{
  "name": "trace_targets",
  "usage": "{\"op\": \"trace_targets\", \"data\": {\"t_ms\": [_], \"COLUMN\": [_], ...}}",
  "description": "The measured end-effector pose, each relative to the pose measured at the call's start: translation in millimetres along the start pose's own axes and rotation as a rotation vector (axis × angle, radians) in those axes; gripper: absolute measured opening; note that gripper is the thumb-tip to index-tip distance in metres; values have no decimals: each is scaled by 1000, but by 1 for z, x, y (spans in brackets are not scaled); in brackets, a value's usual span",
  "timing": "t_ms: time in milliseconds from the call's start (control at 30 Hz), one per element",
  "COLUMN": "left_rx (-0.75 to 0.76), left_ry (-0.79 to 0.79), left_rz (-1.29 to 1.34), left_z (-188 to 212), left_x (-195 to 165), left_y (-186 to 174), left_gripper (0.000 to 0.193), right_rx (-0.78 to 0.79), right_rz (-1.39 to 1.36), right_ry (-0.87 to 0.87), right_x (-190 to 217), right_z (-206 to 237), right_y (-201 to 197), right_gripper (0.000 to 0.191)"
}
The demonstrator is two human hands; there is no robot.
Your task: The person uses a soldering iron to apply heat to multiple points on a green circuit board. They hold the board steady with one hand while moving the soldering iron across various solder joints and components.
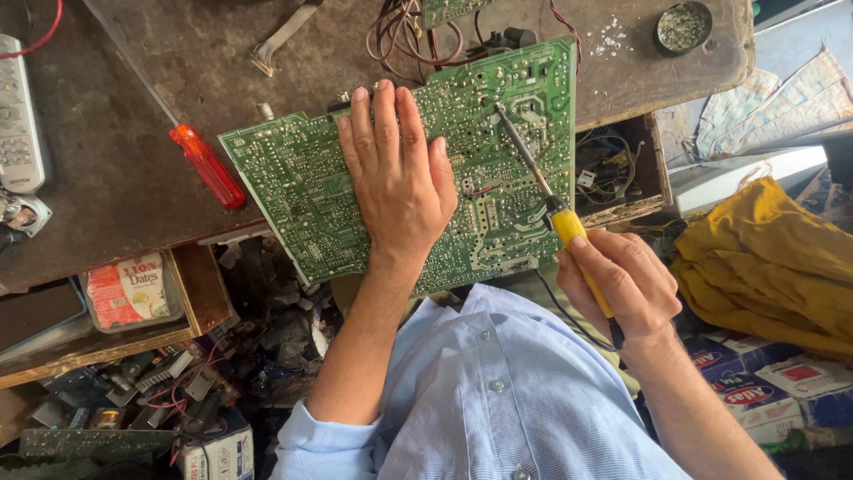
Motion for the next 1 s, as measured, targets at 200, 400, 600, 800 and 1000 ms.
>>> {"op": "trace_targets", "data": {"t_ms": [200, 400, 600, 800, 1000], "left_rx": [2, -4, -4, -15, -27], "left_ry": [4, 4, 8, 8, 11], "left_rz": [-6, -1, -5, -13, -14], "left_z": [1, 1, 2, 0, -1], "left_x": [0, 0, 1, 1, 1], "left_y": [1, 0, 3, 0, -1], "left_gripper": [57, 57, 57, 56, 56], "right_rx": [-10, 15, 11, -80, -86], "right_rz": [5, 46, 43, -202, -428], "right_ry": [-5, 5, 26, 561, 782], "right_x": [0, -2, -6, -49, -77], "right_z": [1, 5, 5, 6, -17], "right_y": [1, 2, 2, -15, -63], "right_gripper": [32, 33, 29, 11, 11]}}
Point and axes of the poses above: each hand's wrist, its own z-axis away from the middle knuckle, its own y-axis out of the palm, x = y × z, the point moved 7 cm from there along -z, towards the middle knuckle, and after that the axes turned 14 degrees about y, right-handed, at the moved point
